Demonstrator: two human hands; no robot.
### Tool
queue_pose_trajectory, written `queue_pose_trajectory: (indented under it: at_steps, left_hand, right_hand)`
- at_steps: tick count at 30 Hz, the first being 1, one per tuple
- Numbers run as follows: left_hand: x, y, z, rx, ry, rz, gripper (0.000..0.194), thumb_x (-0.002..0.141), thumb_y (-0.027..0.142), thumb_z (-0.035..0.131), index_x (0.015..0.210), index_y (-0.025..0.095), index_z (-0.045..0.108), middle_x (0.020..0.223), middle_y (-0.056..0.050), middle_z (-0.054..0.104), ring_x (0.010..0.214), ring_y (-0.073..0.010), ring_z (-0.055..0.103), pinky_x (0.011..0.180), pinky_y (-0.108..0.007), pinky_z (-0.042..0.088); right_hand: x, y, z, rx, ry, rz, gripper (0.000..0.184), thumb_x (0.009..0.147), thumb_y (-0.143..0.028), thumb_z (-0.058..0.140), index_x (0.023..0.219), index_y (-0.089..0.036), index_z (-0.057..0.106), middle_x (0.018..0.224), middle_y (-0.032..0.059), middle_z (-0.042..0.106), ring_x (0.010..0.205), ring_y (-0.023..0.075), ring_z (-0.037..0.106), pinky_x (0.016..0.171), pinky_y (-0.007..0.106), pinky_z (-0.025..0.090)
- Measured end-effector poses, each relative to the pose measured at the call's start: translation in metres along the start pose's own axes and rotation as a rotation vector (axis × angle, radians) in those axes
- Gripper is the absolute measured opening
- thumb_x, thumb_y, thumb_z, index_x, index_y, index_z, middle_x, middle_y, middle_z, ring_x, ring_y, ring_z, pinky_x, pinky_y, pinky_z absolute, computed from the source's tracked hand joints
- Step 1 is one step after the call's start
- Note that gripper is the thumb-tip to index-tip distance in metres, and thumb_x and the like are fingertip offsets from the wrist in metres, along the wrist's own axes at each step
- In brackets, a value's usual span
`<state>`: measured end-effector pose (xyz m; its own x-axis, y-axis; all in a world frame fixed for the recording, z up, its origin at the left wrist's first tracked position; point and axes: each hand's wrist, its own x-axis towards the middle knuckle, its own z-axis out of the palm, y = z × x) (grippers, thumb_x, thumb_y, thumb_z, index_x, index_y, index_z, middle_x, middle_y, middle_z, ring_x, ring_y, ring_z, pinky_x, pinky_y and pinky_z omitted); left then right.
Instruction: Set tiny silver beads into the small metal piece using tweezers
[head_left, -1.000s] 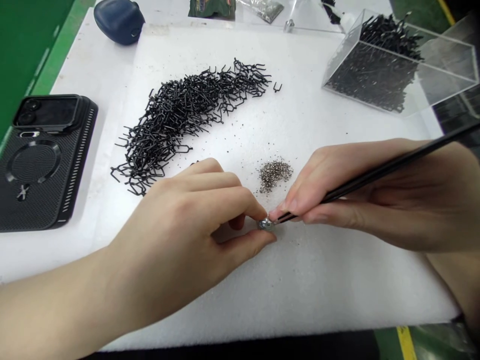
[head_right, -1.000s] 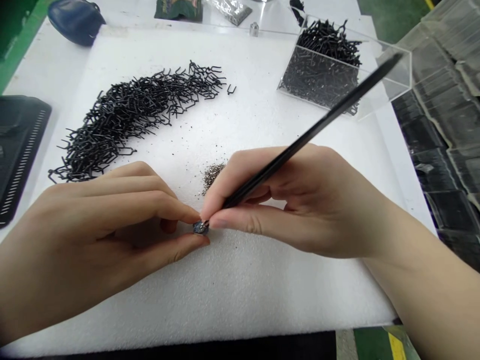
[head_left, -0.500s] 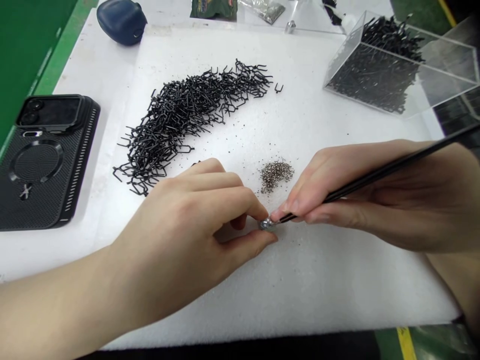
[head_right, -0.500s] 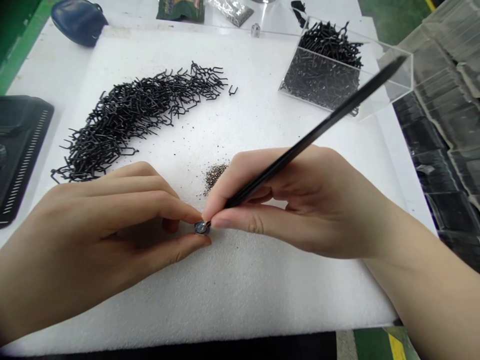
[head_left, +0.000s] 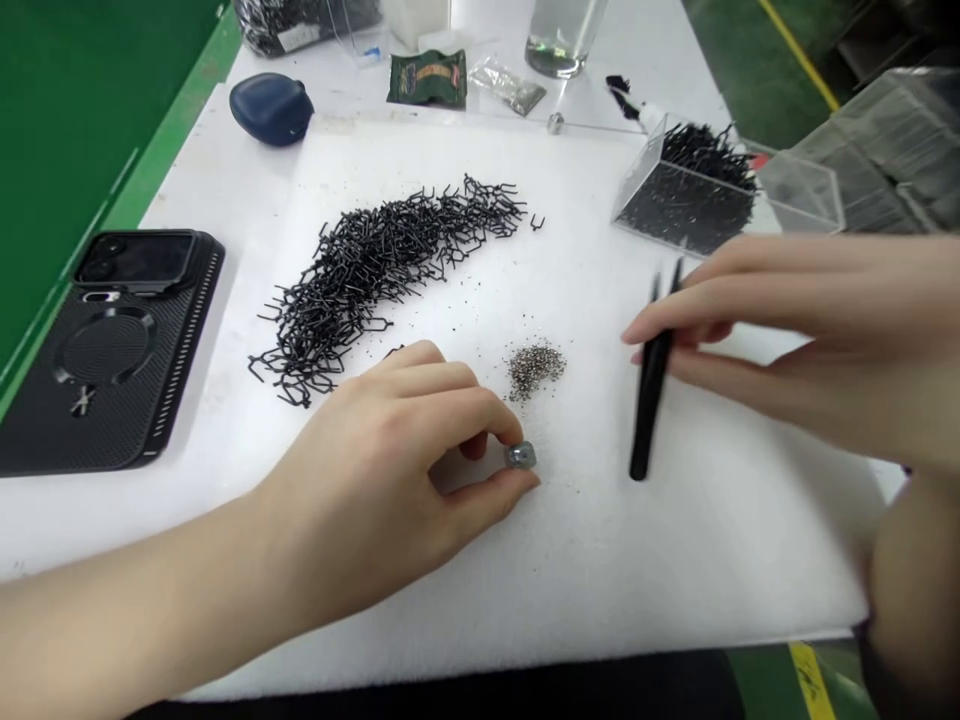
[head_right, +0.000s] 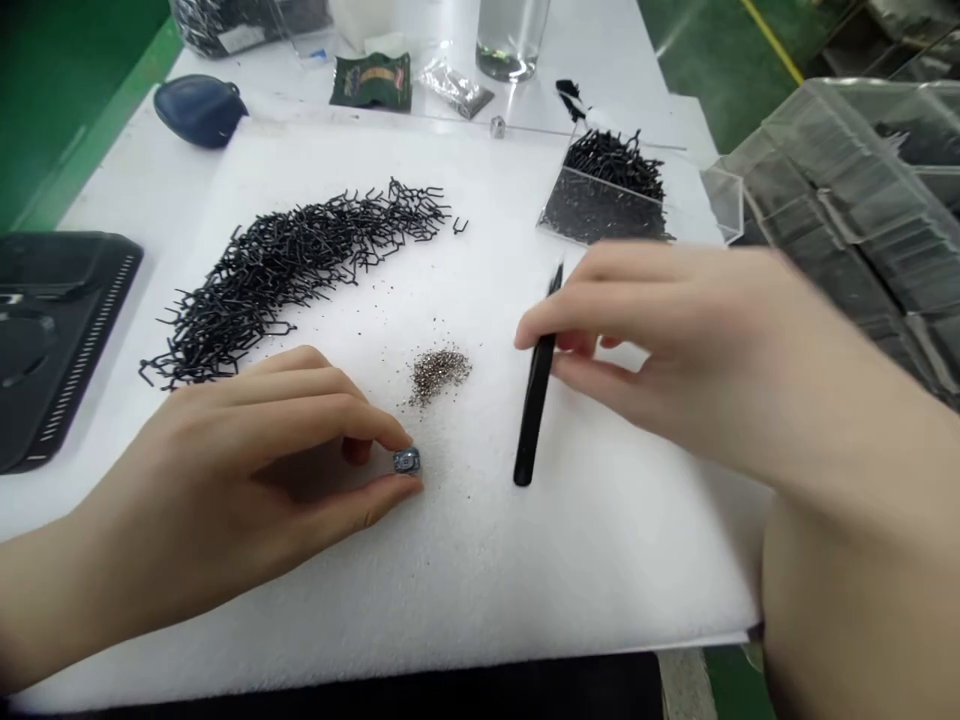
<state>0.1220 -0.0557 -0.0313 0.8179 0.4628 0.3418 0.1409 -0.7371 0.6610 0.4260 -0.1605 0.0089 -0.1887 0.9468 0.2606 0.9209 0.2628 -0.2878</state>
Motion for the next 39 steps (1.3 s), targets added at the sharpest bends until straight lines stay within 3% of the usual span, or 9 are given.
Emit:
queue_pose_trajectory:
  at_steps: [3, 8, 12, 16, 20, 26, 30, 35, 39]
  left_hand:
    - [-0.001, -0.002, 0.0, -0.005, -0.03, -0.002, 0.006, 0.098, 0.019, 0.085, 0.1, 0.022, 0.081, 0.082, 0.005, 0.072, 0.081, -0.0151, 0.063, 0.075, -0.027, 0.052]
    - [-0.001, -0.003, 0.001, -0.039, -0.011, 0.014, 0.007, 0.097, 0.017, 0.084, 0.102, 0.022, 0.082, 0.084, 0.004, 0.074, 0.082, -0.0154, 0.063, 0.076, -0.028, 0.052]
    - [-0.001, -0.006, 0.005, -0.094, 0.004, 0.014, 0.008, 0.099, 0.017, 0.081, 0.102, 0.024, 0.083, 0.084, 0.003, 0.077, 0.083, -0.0175, 0.064, 0.075, -0.029, 0.053]
    - [-0.002, -0.008, 0.007, -0.119, -0.007, 0.009, 0.008, 0.097, 0.016, 0.079, 0.097, 0.022, 0.083, 0.082, 0.001, 0.079, 0.083, -0.0201, 0.065, 0.074, -0.031, 0.054]
    - [-0.002, -0.009, 0.009, -0.134, 0.005, 0.015, 0.008, 0.095, 0.015, 0.08, 0.096, 0.022, 0.083, 0.081, 0.0, 0.079, 0.082, -0.0212, 0.066, 0.073, -0.032, 0.055]
    - [-0.003, -0.01, 0.012, -0.178, 0.053, 0.021, 0.008, 0.093, 0.015, 0.081, 0.096, 0.023, 0.084, 0.081, 0.001, 0.079, 0.081, -0.0205, 0.066, 0.074, -0.032, 0.054]
    - [-0.002, -0.008, 0.011, -0.237, 0.097, -0.013, 0.008, 0.093, 0.017, 0.08, 0.095, 0.024, 0.084, 0.085, 0.0, 0.081, 0.081, -0.0194, 0.071, 0.078, -0.032, 0.057]
    - [0.001, 0.001, 0.005, -0.308, 0.148, -0.082, 0.01, 0.09, 0.017, 0.076, 0.095, 0.024, 0.08, 0.089, 0.003, 0.083, 0.078, -0.0159, 0.074, 0.076, -0.03, 0.058]
    - [0.006, 0.01, -0.004, -0.384, 0.134, -0.189, 0.011, 0.087, 0.016, 0.076, 0.094, 0.022, 0.082, 0.086, 0.004, 0.085, 0.07, -0.0127, 0.074, 0.068, -0.023, 0.061]
  right_hand:
    - [0.004, -0.001, 0.002, -0.008, -0.114, -0.117, 0.028, 0.102, -0.012, 0.062, 0.113, -0.028, 0.083, 0.101, 0.0009, 0.079, 0.067, 0.0141, 0.067, 0.06, 0.035, 0.048]
    - [0.01, -0.001, -0.005, 0.102, -0.187, -0.066, 0.03, 0.101, -0.017, 0.064, 0.116, -0.031, 0.086, 0.093, 0.0002, 0.074, 0.065, 0.0137, 0.067, 0.055, 0.032, 0.05]
    - [0.01, -0.013, -0.02, 0.151, -0.035, 0.04, 0.02, 0.103, -0.022, 0.068, 0.108, -0.033, 0.085, 0.098, 0.0015, 0.079, 0.075, 0.0168, 0.07, 0.057, 0.032, 0.053]
    - [0.031, -0.023, -0.025, 0.108, 0.117, -0.007, 0.011, 0.098, -0.026, 0.082, 0.102, -0.033, 0.089, 0.091, 0.0, 0.086, 0.065, 0.0169, 0.072, 0.054, 0.036, 0.052]
    - [0.077, -0.021, -0.002, -0.004, 0.084, 0.16, 0.017, 0.1, -0.026, 0.074, 0.098, -0.031, 0.09, 0.066, -0.0005, 0.078, 0.061, 0.0233, 0.074, 0.068, 0.041, 0.061]
    - [0.122, -0.005, 0.048, -0.131, 0.033, 0.284, 0.019, 0.101, -0.027, 0.071, 0.095, -0.028, 0.088, 0.089, 0.0094, 0.085, 0.101, 0.0379, 0.08, 0.1, 0.055, 0.062]
    - [0.125, -0.001, 0.055, -0.108, 0.042, 0.322, 0.015, 0.096, -0.021, 0.074, 0.09, -0.025, 0.087, 0.1, 0.0131, 0.087, 0.106, 0.0409, 0.079, 0.102, 0.057, 0.06]
    - [0.108, -0.015, 0.04, 0.05, 0.143, 0.326, 0.016, 0.097, -0.014, 0.073, 0.089, -0.023, 0.084, 0.092, 0.0076, 0.086, 0.087, 0.0312, 0.082, 0.092, 0.05, 0.064]
    - [0.073, -0.039, 0.033, 0.455, 0.353, 0.286, 0.006, 0.097, -0.025, 0.083, 0.092, -0.026, 0.08, 0.076, 0.0003, 0.081, 0.059, 0.018, 0.074, 0.045, 0.028, 0.053]
